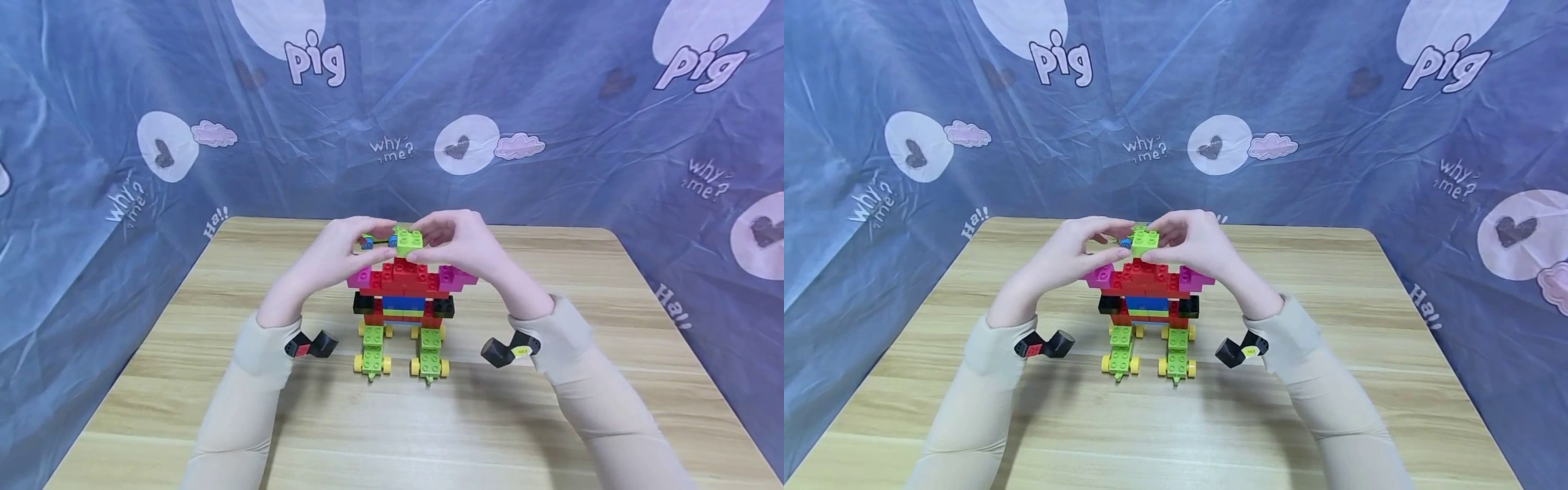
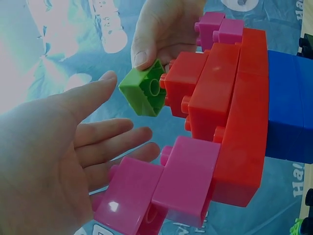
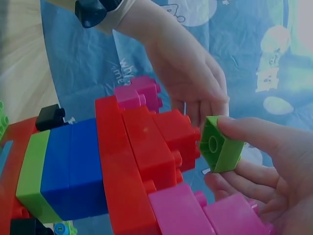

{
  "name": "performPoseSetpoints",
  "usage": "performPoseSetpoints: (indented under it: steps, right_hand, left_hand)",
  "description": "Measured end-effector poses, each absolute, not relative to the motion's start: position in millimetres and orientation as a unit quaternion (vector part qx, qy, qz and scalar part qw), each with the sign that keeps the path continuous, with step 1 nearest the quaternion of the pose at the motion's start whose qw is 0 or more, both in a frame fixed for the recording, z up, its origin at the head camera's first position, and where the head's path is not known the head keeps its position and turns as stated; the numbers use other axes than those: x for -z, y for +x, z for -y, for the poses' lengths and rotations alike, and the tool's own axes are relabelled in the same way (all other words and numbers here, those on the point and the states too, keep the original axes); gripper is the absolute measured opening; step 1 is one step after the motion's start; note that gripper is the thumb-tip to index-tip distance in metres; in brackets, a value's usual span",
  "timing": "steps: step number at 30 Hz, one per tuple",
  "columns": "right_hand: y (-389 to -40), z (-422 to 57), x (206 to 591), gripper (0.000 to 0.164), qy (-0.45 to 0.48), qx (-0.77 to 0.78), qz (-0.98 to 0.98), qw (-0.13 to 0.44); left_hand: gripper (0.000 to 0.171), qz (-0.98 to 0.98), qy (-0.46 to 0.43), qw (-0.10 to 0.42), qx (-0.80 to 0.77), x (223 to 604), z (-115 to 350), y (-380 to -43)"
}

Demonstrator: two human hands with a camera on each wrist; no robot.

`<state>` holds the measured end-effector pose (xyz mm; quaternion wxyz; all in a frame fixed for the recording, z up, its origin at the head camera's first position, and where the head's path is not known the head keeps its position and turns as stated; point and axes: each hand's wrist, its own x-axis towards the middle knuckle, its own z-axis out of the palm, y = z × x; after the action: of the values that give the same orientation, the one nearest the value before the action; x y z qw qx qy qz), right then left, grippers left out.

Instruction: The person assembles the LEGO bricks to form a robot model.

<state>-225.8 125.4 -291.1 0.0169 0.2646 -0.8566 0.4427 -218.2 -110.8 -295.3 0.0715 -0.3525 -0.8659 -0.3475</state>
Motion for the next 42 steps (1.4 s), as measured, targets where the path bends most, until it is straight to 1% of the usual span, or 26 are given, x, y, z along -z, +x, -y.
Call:
performPoseSetpoints:
  steps: [5,13,20,25,35,42]
  right_hand:
    - [-221.2,-122.2,290.4,0.041,0.268,-0.43,0.862,0.013]
    - [-219.5,-119.7,291.1,0.041,0.283,-0.418,0.863,0.008]
    - [-220.6,-119.6,292.2,0.042,0.293,-0.405,0.866,0.004]
    - [-219.3,-120.3,291.4,0.043,0.297,-0.398,0.868,0.003]
    - [-220.4,-127.4,290.9,0.039,0.325,-0.41,0.852,-0.015]
    - [-220.9,-130.3,290.2,0.037,0.322,-0.41,0.853,-0.026]
  left_hand:
    - [0.043,0.862,-0.368,0.069,0.342,297.5,109.8,-216.4]
    - [0.038,0.85,-0.398,0.096,0.331,304.1,108.1,-219.2]
    - [0.04,0.855,-0.396,0.084,0.325,303.7,106.5,-218.4]
    - [0.037,0.853,-0.399,0.086,0.324,304.9,105.5,-219.0]
    - [0.037,0.855,-0.398,0.085,0.322,305.2,106.1,-218.9]
    - [0.037,0.855,-0.394,0.081,0.327,303.6,106.5,-217.5]
